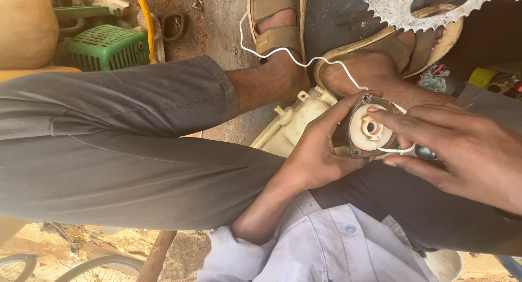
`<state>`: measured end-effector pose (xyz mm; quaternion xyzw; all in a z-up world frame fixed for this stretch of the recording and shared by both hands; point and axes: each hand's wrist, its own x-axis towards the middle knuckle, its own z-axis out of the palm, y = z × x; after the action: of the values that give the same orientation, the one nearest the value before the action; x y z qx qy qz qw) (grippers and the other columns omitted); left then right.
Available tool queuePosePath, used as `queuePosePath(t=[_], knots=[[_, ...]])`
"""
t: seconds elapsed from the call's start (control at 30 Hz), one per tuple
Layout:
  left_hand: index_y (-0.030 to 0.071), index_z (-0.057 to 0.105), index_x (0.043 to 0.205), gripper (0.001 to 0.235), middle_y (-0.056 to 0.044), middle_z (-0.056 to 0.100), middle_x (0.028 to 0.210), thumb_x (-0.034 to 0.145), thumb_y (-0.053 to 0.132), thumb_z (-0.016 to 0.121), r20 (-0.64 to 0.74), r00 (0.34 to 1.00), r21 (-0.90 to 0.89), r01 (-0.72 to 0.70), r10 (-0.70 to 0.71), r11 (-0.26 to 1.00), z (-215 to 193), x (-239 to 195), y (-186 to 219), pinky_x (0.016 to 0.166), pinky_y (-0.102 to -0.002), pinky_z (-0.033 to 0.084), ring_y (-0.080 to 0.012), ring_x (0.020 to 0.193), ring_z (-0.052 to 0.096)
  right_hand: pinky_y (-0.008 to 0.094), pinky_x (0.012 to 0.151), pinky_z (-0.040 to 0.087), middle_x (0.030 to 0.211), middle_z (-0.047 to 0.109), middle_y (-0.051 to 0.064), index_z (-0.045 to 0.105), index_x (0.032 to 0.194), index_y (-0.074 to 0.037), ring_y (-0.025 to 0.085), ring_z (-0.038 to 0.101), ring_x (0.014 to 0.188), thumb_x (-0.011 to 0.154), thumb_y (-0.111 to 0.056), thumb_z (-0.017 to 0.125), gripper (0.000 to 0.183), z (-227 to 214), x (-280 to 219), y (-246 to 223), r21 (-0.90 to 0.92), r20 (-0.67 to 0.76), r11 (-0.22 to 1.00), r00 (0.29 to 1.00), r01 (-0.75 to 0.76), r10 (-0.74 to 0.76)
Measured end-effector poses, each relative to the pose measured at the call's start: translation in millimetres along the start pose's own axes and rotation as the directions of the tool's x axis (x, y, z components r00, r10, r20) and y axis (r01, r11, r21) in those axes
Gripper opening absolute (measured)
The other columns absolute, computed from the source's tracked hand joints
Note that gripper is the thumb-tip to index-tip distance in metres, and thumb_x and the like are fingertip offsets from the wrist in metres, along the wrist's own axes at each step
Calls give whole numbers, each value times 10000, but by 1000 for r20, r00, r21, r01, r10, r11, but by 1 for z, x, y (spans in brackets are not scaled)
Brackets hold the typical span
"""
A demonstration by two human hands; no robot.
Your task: The recorder is repairing a mechanical part of a knapsack power sprayer, involving disassembly and cleaning of components.
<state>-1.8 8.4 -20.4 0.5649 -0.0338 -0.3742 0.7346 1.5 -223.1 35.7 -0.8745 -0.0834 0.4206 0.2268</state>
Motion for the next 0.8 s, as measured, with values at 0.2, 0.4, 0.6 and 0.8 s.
queuePosePath(t=[0.2,0.4,0.6,0.8], knots=[[18,388,1596,919,-178,547,1526,779,-53,803,105,994,74,-21,13,997,-4,-2,3,1238,-379,468,-260,1451,544,395,709,556,928,704,21,624,1407,-142,192,708,821,761,-294,747,675,-5,-9,12,-178,-200,918,901,353,-385],[29,368,1589,934,-196,495,1560,761,-59,791,185,982,105,-61,41,993,-4,-2,2,1275,-387,455,-279,1484,506,399,724,504,921,692,4,649,1356,-178,179,672,839,775,-224,750,592,-7,-4,23,-201,-140,858,853,473,-503],[32,327,1622,998,-187,477,1586,752,-71,805,244,969,162,-72,31,984,-5,0,-1,1277,-395,405,-300,1515,464,423,806,511,1066,638,41,630,1408,-160,235,648,965,655,-178,677,754,3,1,27,-377,16,737,800,561,-600],[57,287,1626,938,-104,414,1574,806,-8,737,264,923,-328,360,-281,873,4,10,26,1117,-411,476,-246,1399,477,400,810,517,992,631,79,667,1249,-35,240,629,916,712,-160,662,552,-5,1,12,-490,-79,683,753,542,-653]])
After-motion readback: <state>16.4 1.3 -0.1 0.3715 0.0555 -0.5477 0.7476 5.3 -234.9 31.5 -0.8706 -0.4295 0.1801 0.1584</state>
